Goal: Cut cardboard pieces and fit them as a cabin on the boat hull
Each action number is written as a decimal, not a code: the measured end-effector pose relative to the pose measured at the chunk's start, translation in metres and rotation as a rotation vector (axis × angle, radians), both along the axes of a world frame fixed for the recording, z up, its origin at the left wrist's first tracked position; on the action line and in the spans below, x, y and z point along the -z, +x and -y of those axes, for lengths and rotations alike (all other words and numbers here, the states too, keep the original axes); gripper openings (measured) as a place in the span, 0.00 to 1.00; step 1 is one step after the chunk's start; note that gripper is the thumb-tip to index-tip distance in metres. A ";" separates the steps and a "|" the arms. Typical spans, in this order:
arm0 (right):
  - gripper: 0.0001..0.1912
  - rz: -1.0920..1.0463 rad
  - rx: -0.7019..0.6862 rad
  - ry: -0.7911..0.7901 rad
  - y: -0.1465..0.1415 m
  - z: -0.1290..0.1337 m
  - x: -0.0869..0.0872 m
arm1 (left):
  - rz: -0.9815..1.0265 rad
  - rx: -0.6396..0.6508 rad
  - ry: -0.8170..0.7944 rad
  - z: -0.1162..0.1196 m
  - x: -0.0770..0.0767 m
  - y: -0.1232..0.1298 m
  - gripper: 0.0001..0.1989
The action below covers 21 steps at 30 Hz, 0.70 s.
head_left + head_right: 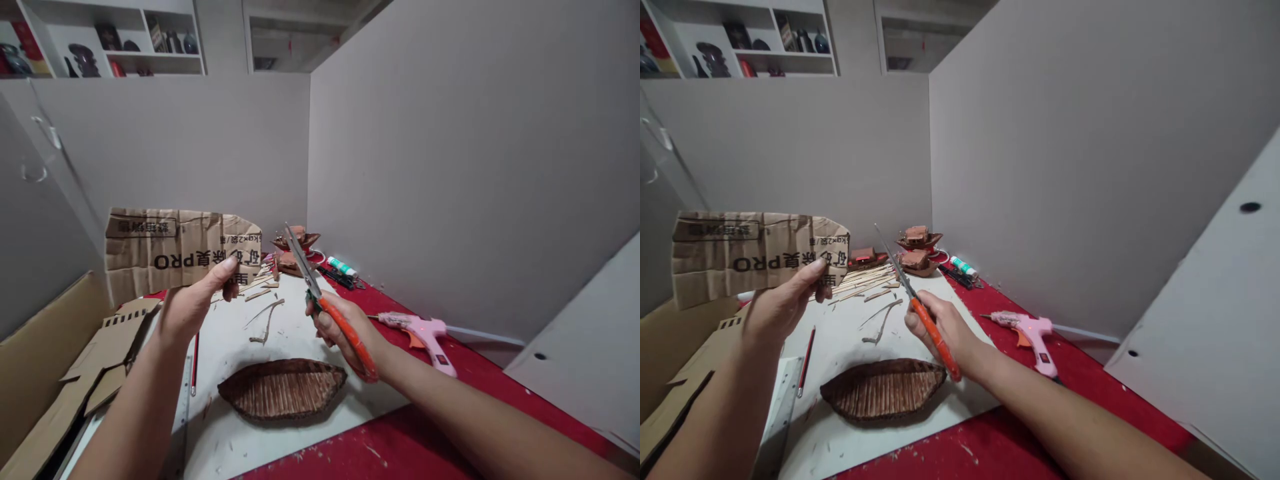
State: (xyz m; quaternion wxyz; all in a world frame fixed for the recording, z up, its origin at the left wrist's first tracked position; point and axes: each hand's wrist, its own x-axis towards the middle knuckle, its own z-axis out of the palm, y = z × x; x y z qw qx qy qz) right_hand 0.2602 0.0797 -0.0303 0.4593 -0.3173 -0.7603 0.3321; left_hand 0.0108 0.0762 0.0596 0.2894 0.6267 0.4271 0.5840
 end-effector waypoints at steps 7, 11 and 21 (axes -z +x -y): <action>0.27 0.139 -0.003 0.077 -0.003 0.007 -0.007 | -0.275 0.037 0.137 0.012 -0.004 0.012 0.21; 0.26 0.097 -0.002 0.047 -0.003 0.009 -0.007 | -0.365 0.015 0.132 0.014 -0.005 0.016 0.21; 0.25 0.011 0.026 -0.059 -0.003 0.012 -0.011 | -0.110 0.131 -0.018 0.004 0.003 0.015 0.20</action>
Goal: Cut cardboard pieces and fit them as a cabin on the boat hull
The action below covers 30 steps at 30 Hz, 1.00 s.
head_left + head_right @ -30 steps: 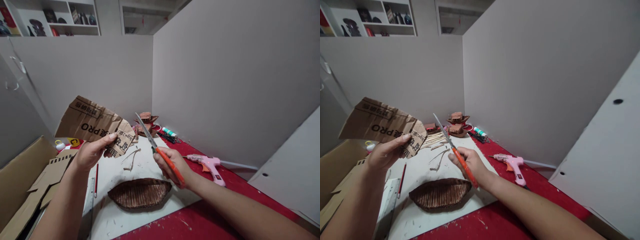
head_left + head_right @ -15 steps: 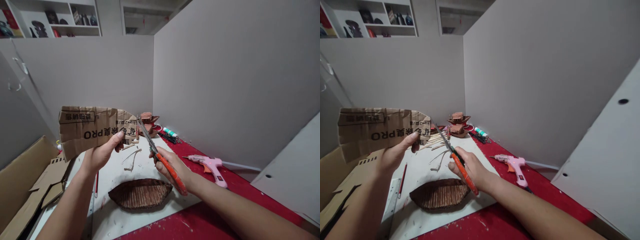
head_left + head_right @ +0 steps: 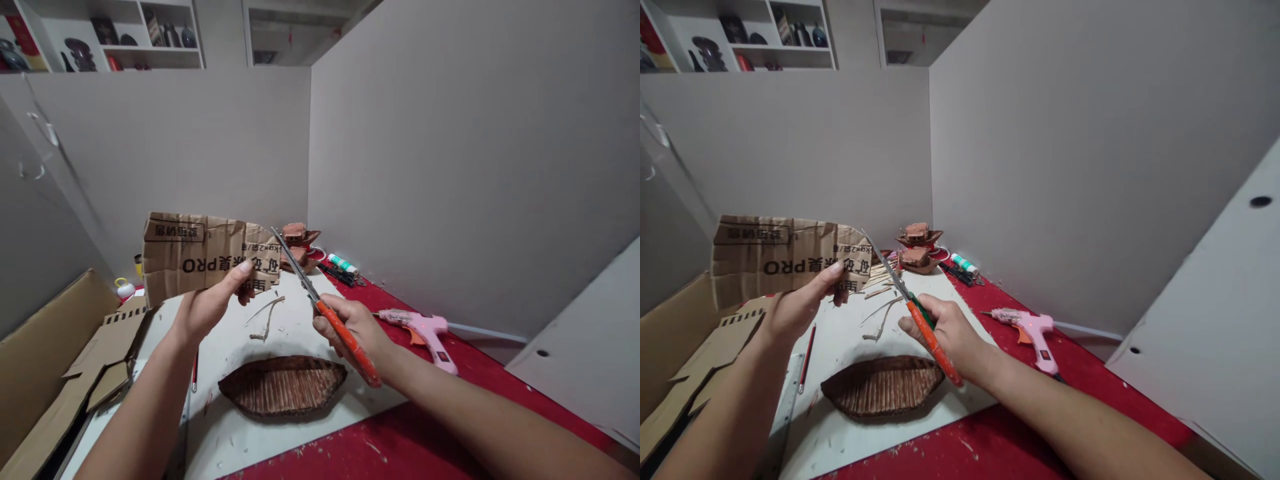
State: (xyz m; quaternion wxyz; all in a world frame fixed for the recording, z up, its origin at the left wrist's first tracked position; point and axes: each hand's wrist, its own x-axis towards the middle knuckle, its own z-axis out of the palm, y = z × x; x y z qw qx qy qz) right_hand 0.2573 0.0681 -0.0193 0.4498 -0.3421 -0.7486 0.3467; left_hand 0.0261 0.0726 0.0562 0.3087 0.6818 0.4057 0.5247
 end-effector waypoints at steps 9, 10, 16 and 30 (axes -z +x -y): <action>0.23 0.085 0.035 0.038 -0.004 -0.001 0.001 | 0.683 -0.260 0.161 -0.012 -0.004 0.002 0.08; 0.22 0.111 0.030 0.046 -0.003 -0.002 0.001 | 0.753 -0.253 0.165 -0.012 -0.007 0.001 0.08; 0.25 0.165 -0.010 0.115 0.009 -0.018 0.001 | 0.519 0.004 -0.066 -0.002 -0.016 -0.022 0.17; 0.30 0.272 -0.148 0.164 0.010 -0.011 -0.008 | 0.014 0.282 -0.347 0.007 -0.005 -0.035 0.12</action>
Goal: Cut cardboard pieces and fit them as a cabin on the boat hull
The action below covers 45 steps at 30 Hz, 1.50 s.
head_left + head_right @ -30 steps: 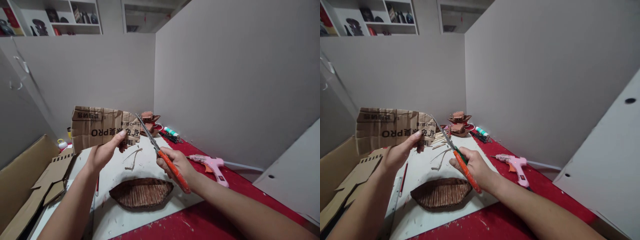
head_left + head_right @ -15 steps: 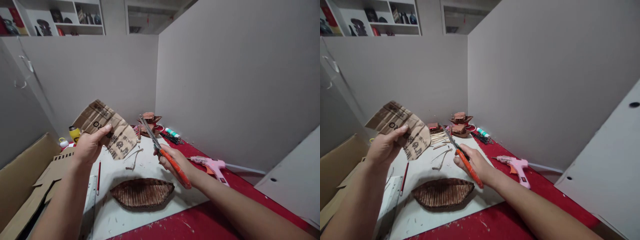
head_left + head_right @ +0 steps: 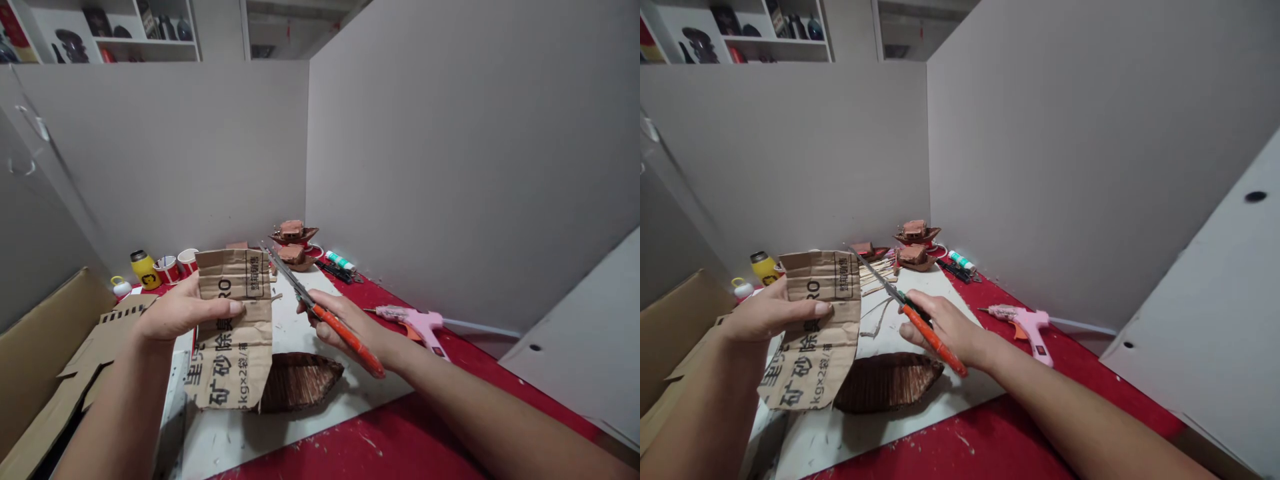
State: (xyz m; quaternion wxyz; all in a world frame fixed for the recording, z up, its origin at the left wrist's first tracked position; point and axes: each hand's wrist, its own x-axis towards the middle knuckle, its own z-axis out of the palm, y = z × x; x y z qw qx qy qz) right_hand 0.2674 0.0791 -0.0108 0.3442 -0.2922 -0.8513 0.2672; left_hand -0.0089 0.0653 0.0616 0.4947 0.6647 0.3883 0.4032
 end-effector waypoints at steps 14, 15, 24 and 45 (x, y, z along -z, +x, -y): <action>0.24 -0.065 -0.051 -0.070 0.000 0.000 0.008 | -0.022 0.058 -0.028 0.002 -0.003 0.005 0.14; 0.24 -0.063 -0.042 -0.069 0.000 0.000 0.008 | -0.012 0.048 -0.020 0.001 -0.002 0.005 0.12; 0.22 -0.026 0.073 -0.005 -0.002 0.001 0.009 | 0.045 -0.090 0.015 -0.003 -0.001 0.006 0.10; 0.19 0.248 0.162 0.132 0.008 0.000 -0.010 | -0.232 0.075 -0.121 0.004 -0.009 0.004 0.14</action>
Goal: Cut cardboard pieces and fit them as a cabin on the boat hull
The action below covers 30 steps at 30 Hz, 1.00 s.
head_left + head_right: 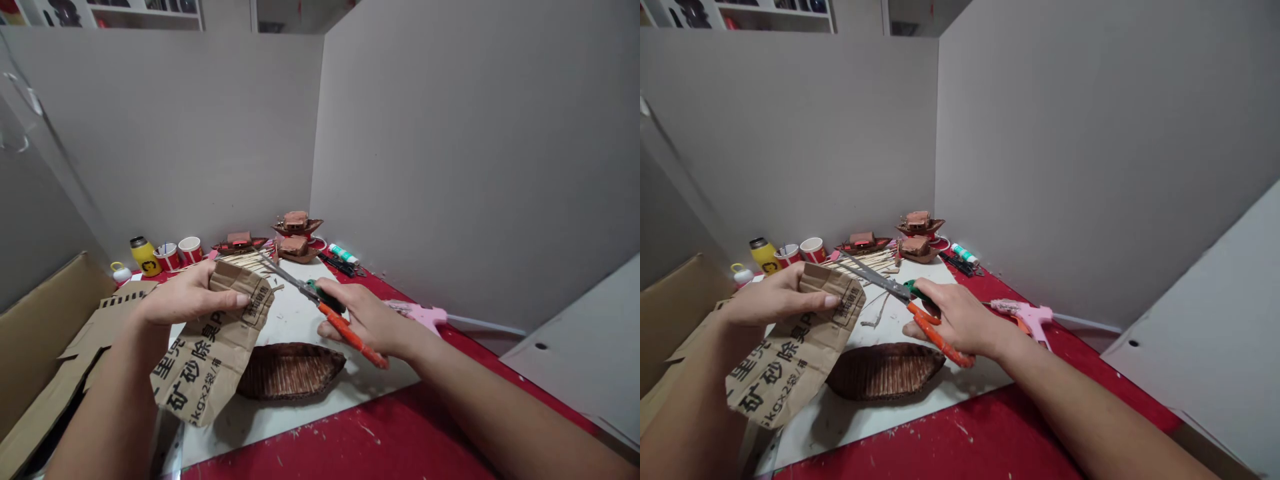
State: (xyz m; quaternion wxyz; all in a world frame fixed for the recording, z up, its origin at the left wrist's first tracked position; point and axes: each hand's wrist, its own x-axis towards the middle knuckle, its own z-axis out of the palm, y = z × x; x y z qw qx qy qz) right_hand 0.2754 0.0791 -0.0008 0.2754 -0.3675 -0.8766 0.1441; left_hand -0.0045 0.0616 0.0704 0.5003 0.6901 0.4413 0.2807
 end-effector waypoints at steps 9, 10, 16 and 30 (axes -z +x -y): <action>0.23 0.168 0.033 0.145 -0.002 0.001 0.004 | -0.290 0.253 0.268 -0.004 0.006 0.008 0.10; 0.23 0.161 0.039 0.134 -0.002 0.001 0.005 | -0.282 0.259 0.242 -0.003 0.007 0.008 0.10; 0.23 -0.143 0.097 -0.041 -0.006 0.001 0.009 | 0.247 -0.168 0.031 -0.006 0.002 -0.004 0.19; 0.21 -0.216 0.348 -0.060 -0.010 -0.002 0.010 | 0.643 -0.322 0.121 -0.021 0.043 0.063 0.13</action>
